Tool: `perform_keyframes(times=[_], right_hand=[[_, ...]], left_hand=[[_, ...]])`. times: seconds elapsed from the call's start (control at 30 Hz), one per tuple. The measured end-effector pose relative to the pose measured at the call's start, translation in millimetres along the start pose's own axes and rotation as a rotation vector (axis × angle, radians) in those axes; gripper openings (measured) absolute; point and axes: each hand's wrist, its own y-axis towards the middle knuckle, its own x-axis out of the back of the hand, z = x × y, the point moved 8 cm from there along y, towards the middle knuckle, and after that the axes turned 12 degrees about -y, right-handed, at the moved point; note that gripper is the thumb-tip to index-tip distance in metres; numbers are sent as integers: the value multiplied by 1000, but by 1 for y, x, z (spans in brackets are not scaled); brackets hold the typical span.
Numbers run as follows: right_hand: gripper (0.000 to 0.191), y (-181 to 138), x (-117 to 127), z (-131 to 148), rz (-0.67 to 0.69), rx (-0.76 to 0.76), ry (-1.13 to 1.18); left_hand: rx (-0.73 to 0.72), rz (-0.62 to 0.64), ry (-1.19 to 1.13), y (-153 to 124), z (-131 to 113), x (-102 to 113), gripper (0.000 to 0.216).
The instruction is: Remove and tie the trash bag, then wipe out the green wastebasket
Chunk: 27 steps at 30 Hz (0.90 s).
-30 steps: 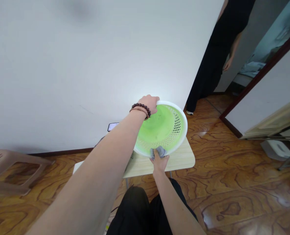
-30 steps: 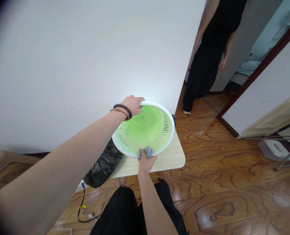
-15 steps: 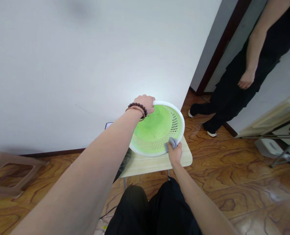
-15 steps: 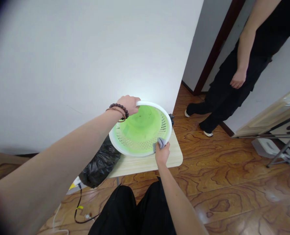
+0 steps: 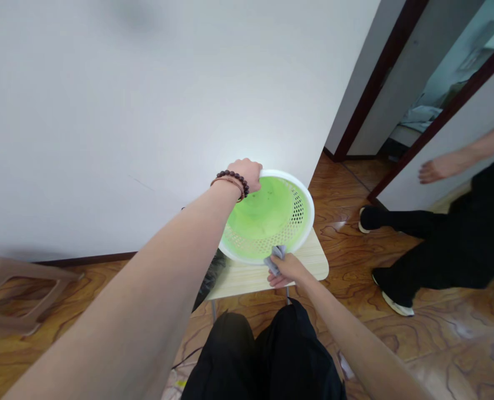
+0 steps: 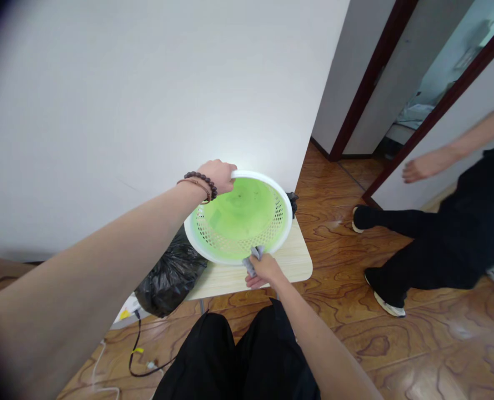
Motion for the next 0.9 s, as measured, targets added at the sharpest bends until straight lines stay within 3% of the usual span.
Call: perform_keyframes(times=[0.07, 0.17, 0.27, 0.33, 0.43, 0.6, 0.9], right_hand=[[35, 1, 25, 20, -119, 93, -114], [21, -3, 48, 73, -393, 358, -433], [22, -7, 48, 120, -657, 540, -953], [29, 1, 42, 135, -716, 576, -1197], [35, 25, 29, 135, -676, 598, -1376], [37, 64, -7, 104, -420, 516, -1403], [28, 76, -18, 107, -443, 496, -1392]], left_hand=[[-8, 28, 5, 0, -2, 0, 38], [-27, 45, 0, -2, -6, 0, 44], [-49, 12, -20, -3, -7, 1, 59], [-61, -5, -25, -2, -7, 0, 65], [-79, -20, -27, 0, -5, -2, 64], [-75, -9, -66, 6, -2, -8, 52], [-38, 16, -83, 6, 0, -8, 39]])
